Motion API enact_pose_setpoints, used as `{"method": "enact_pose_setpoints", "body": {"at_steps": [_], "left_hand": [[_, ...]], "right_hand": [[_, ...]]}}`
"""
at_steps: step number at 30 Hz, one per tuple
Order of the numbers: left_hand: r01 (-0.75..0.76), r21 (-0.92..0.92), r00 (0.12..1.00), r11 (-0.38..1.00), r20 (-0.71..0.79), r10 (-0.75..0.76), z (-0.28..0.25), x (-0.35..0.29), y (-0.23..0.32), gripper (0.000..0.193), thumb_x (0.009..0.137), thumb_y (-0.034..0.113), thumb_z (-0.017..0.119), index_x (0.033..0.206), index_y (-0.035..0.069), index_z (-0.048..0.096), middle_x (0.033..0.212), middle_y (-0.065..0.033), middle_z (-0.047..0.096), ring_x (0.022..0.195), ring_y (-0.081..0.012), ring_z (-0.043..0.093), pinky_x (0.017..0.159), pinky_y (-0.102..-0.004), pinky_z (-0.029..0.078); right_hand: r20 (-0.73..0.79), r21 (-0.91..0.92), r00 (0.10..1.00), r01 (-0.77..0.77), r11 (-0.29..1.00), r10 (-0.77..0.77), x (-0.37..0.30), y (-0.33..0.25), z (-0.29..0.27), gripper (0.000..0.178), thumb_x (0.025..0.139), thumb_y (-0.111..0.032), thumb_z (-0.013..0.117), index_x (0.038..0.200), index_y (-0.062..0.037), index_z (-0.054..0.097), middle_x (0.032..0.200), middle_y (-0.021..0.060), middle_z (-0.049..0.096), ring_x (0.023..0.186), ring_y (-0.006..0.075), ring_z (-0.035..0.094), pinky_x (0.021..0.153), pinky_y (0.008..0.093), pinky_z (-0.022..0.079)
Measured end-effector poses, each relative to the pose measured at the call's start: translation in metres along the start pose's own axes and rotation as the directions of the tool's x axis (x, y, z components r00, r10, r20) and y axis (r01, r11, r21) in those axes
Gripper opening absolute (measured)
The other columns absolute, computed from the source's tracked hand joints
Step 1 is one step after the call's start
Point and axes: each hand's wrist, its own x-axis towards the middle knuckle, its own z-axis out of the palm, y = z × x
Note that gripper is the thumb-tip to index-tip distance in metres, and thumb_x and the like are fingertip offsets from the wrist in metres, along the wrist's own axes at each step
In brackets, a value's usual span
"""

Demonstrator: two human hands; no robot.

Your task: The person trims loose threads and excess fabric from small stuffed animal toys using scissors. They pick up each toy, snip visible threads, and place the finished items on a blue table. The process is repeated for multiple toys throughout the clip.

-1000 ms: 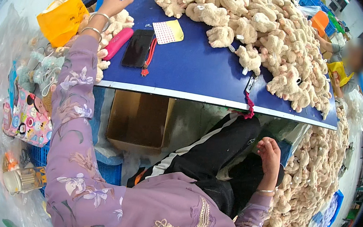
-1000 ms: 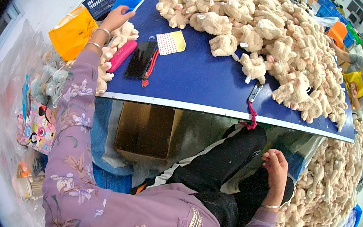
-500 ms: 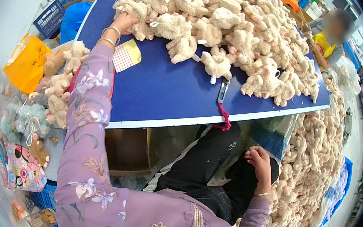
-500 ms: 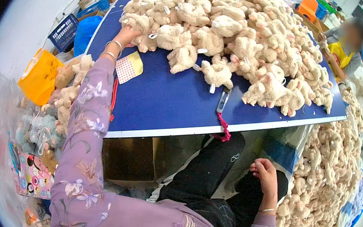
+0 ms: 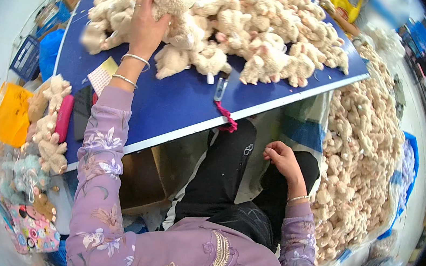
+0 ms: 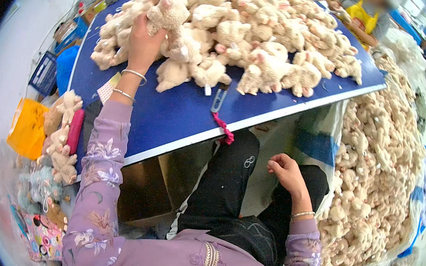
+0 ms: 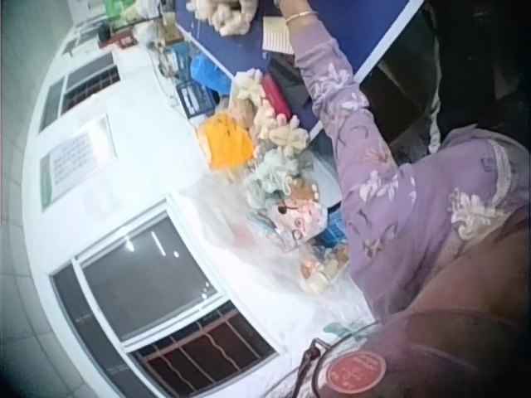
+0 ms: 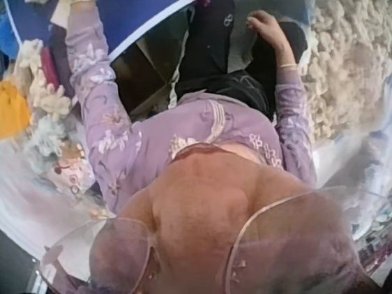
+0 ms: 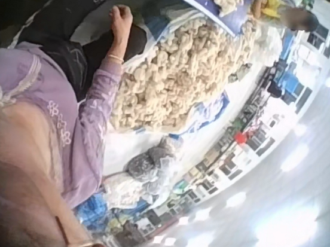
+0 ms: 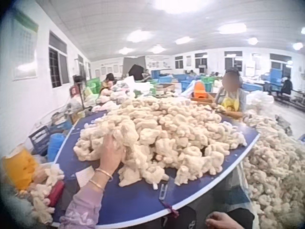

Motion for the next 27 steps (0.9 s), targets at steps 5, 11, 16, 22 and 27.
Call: {"method": "enact_pose_setpoints", "body": {"at_steps": [5, 11, 16, 22, 27], "left_hand": [[-0.169, -0.314, 0.983, 0.934, -0.123, 0.137, 0.024, 0.008, 0.056, 0.047, 0.074, 0.008, 0.067, 0.117, 0.003, 0.051, 0.106, -0.0150, 0.058, 0.099, -0.0309, 0.058, 0.089, -0.0367, 0.046], [-0.126, -0.322, 0.960, 0.938, -0.279, 0.033, 0.032, 0.001, 0.062, 0.049, 0.072, 0.002, 0.071, 0.117, 0.003, 0.049, 0.109, -0.0126, 0.055, 0.102, -0.0303, 0.056, 0.090, -0.0371, 0.045], [0.023, -0.609, 0.880, 0.793, -0.364, -0.305, 0.000, 0.004, 0.087, 0.047, 0.075, 0.002, 0.068, 0.117, -0.003, 0.047, 0.110, -0.0144, 0.057, 0.105, -0.0232, 0.055, 0.090, -0.0334, 0.045], [0.377, -0.779, 0.903, 0.500, 0.190, -0.385, 0.010, -0.101, 0.132, 0.042, 0.082, 0.002, 0.060, 0.119, -0.005, 0.043, 0.120, -0.0126, 0.053, 0.107, -0.0191, 0.054, 0.091, -0.0310, 0.043], [0.484, -0.865, 0.788, -0.135, 0.497, -0.363, 0.025, -0.164, 0.192, 0.043, 0.084, -0.002, 0.060, 0.123, 0.000, 0.042, 0.118, -0.0069, 0.053, 0.106, -0.0131, 0.053, 0.092, -0.0278, 0.044]], "right_hand": [[-0.035, 0.035, 0.999, 0.013, 0.999, -0.012, -0.005, 0.017, -0.006, 0.020, 0.087, -0.015, 0.061, 0.094, 0.0035, 0.058, 0.082, 0.0050, 0.062, 0.075, 0.0124, 0.059, 0.069, 0.0261, 0.049], [-0.025, 0.008, 0.998, 0.050, 0.999, -0.050, -0.008, 0.019, -0.007, 0.020, 0.087, -0.015, 0.061, 0.095, 0.0031, 0.058, 0.080, 0.0042, 0.061, 0.074, 0.0121, 0.058, 0.068, 0.0263, 0.048], [-0.017, -0.004, 0.999, 0.039, 0.999, -0.039, -0.011, 0.015, -0.005, 0.019, 0.088, -0.016, 0.061, 0.094, 0.0027, 0.058, 0.080, 0.0032, 0.061, 0.074, 0.0111, 0.058, 0.068, 0.0261, 0.048], [0.033, 0.385, 0.980, 0.168, 0.908, -0.195, -0.020, -0.048, 0.013, 0.029, 0.089, -0.019, 0.063, 0.109, -0.0010, 0.053, 0.092, 0.0049, 0.063, 0.083, 0.0119, 0.060, 0.074, 0.0253, 0.048], [-0.066, 0.535, 0.932, 0.335, 0.776, -0.357, -0.030, -0.095, 0.035, 0.049, 0.086, -0.031, 0.064, 0.123, -0.0016, 0.048, 0.101, 0.0067, 0.063, 0.087, 0.0143, 0.062, 0.072, 0.0265, 0.049]]}}
